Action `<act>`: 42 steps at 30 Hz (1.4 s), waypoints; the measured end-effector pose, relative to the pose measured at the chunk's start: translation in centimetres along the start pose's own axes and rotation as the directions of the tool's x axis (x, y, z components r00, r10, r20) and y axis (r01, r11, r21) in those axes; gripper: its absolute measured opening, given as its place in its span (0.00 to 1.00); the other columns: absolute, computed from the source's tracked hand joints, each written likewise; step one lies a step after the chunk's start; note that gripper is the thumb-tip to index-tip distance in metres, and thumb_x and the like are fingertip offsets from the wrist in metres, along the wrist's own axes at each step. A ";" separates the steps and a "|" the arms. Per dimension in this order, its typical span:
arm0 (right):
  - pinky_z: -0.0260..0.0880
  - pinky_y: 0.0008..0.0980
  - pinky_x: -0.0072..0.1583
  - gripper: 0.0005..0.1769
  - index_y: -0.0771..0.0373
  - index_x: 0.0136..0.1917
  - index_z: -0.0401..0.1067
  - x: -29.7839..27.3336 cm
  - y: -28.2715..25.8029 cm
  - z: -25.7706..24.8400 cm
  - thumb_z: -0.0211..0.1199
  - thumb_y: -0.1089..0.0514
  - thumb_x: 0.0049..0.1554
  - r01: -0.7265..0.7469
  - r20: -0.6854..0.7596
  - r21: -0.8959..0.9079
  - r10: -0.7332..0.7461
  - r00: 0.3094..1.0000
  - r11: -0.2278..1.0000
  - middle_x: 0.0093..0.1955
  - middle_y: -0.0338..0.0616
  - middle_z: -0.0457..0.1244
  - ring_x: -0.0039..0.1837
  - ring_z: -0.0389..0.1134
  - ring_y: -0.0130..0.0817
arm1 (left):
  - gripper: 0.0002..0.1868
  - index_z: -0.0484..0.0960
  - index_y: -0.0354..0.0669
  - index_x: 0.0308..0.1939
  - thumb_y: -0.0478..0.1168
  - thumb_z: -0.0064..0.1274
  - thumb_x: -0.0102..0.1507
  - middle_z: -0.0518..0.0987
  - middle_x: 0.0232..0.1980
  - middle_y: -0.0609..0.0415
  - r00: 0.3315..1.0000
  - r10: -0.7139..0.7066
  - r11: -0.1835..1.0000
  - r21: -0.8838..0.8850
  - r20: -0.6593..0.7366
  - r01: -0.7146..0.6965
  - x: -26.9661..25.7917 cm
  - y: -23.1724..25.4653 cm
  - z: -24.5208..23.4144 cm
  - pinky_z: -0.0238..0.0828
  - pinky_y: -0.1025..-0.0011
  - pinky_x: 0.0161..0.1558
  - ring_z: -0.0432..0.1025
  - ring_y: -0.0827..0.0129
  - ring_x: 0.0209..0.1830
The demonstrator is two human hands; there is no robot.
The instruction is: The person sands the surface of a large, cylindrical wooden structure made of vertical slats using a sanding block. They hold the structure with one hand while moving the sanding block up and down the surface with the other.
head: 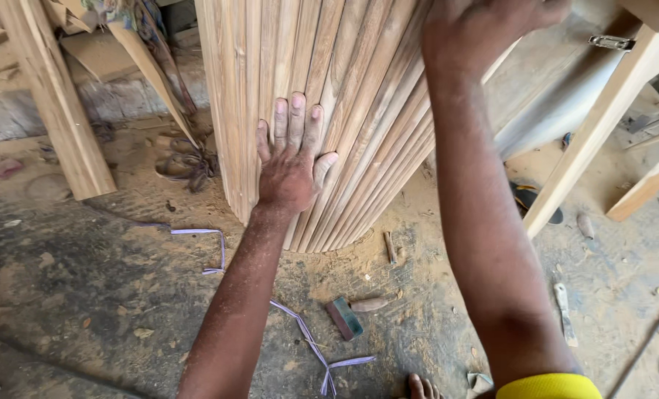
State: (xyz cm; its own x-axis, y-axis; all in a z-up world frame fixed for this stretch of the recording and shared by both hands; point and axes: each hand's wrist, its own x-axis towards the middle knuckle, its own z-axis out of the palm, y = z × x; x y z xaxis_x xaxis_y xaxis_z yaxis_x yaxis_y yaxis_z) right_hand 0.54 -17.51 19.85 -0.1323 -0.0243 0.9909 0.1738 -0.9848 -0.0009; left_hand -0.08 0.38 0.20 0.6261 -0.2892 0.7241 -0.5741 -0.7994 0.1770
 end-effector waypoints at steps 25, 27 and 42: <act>0.50 0.41 0.57 0.02 0.58 0.46 0.70 -10.6 3.6 -2.0 0.57 0.59 0.58 0.081 0.093 0.079 -0.088 0.992 0.994 0.36 0.40 0.61 0.41 0.64 0.38 | 0.41 0.39 0.49 0.75 0.55 0.44 0.66 0.31 0.77 0.46 0.985 -0.018 0.999 -0.043 0.172 0.026 0.3 0.3 -2.0 0.23 0.36 0.67 0.24 0.50 0.76; 0.49 0.42 0.57 0.03 0.58 0.42 0.68 -17.6 1.8 -4.6 0.57 0.59 0.59 0.068 0.172 0.070 -0.080 0.982 0.995 0.34 0.41 0.60 0.39 0.62 0.39 | 0.40 0.38 0.49 0.75 0.54 0.42 0.67 0.30 0.77 0.46 0.982 -0.025 0.998 -0.049 0.189 0.035 0.2 0.4 -2.1 0.22 0.37 0.67 0.23 0.50 0.76; 0.46 0.33 0.48 0.15 0.57 0.33 0.55 -6.7 -2.2 -3.9 0.54 0.57 0.60 -0.046 0.006 0.244 0.046 0.999 0.969 0.31 0.34 0.51 0.35 0.50 0.29 | 0.38 0.40 0.48 0.75 0.63 0.31 0.70 0.35 0.77 0.46 0.996 -0.015 0.999 0.040 0.085 0.011 0.1 0.1 -0.7 0.28 0.38 0.70 0.31 0.50 0.78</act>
State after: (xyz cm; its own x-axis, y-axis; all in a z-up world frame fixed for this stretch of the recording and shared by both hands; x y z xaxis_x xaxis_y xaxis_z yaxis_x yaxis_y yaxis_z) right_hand -2.80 -15.83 12.65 -0.1181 -0.0682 0.9907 0.4127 -0.9107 -0.0135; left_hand -0.47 0.64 0.79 0.6771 -0.3210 0.6622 -0.5451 -0.8233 0.1583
